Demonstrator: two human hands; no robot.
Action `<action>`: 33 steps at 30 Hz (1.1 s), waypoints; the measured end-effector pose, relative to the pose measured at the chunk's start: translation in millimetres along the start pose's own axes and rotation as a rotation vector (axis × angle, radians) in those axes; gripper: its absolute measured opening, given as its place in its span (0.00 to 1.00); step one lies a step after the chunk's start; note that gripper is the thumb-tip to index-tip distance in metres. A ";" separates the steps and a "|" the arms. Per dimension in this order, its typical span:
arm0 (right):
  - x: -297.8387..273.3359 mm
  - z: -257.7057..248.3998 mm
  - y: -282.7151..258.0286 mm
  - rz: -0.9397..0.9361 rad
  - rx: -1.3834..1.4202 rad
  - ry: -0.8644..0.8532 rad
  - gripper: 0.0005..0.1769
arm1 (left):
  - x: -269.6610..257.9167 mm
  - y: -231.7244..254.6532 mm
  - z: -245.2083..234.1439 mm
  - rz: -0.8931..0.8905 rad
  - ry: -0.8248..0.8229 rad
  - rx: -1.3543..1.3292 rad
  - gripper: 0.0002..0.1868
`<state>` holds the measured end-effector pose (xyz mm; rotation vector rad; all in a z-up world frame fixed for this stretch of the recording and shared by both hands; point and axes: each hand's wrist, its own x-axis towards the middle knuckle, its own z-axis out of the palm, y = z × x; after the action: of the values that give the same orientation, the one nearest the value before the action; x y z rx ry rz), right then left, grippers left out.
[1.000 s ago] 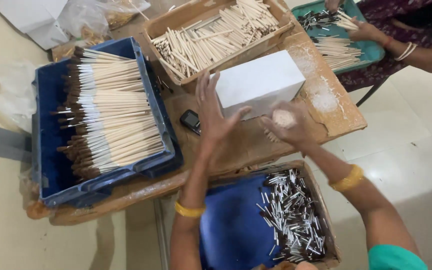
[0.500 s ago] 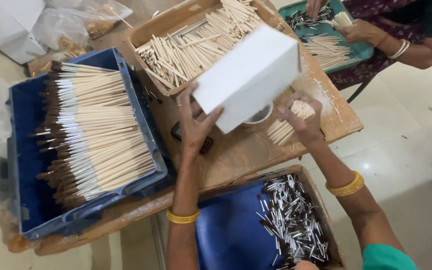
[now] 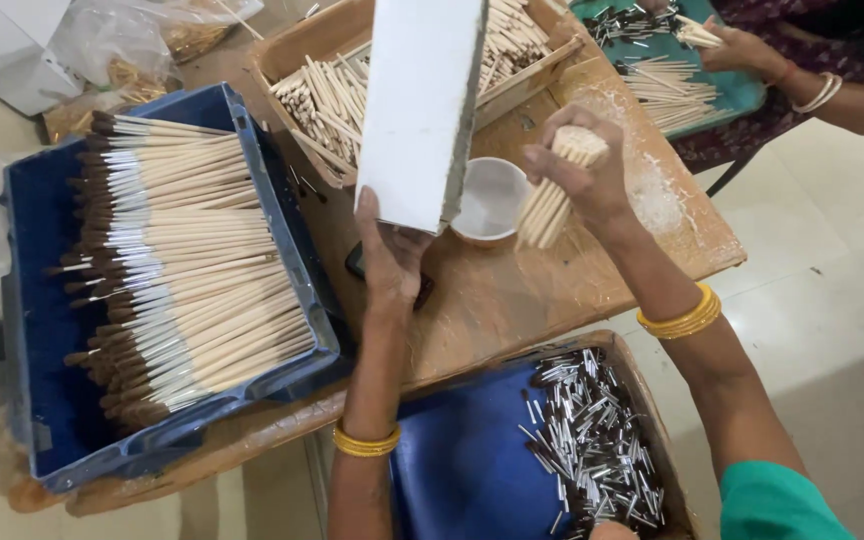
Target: Sorting wooden sticks and inserting them into metal ferrules, then bundling them.
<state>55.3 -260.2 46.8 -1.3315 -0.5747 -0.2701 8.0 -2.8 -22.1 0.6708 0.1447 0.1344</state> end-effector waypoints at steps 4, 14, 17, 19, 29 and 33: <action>-17.5 2.9 -5.9 0.178 -0.048 -0.044 0.13 | 3.5 -9.9 -6.7 -0.010 -0.020 -0.010 0.39; -65.8 8.2 -1.8 0.143 -0.325 -0.233 0.11 | -1.4 -4.8 8.0 -0.023 0.006 -0.012 0.52; -77.0 11.2 2.8 0.112 -0.409 -0.162 0.10 | -1.0 -10.9 -1.4 -0.020 -0.042 -0.036 0.54; -75.7 9.9 13.2 0.092 -0.386 0.016 0.10 | 3.5 -15.0 -7.1 0.063 -0.034 -0.044 0.54; 35.4 28.6 39.4 -0.143 -0.007 0.052 0.12 | -5.1 -7.8 7.8 0.125 -0.019 -0.129 0.47; 22.6 41.9 76.9 -0.169 -0.359 -0.147 0.13 | 0.3 -20.6 -3.3 0.130 -0.016 -0.138 0.44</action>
<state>102.6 -198.9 0.1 -1.6609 -0.7903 -0.4309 9.3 -16.8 -37.6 0.5432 0.0751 0.2612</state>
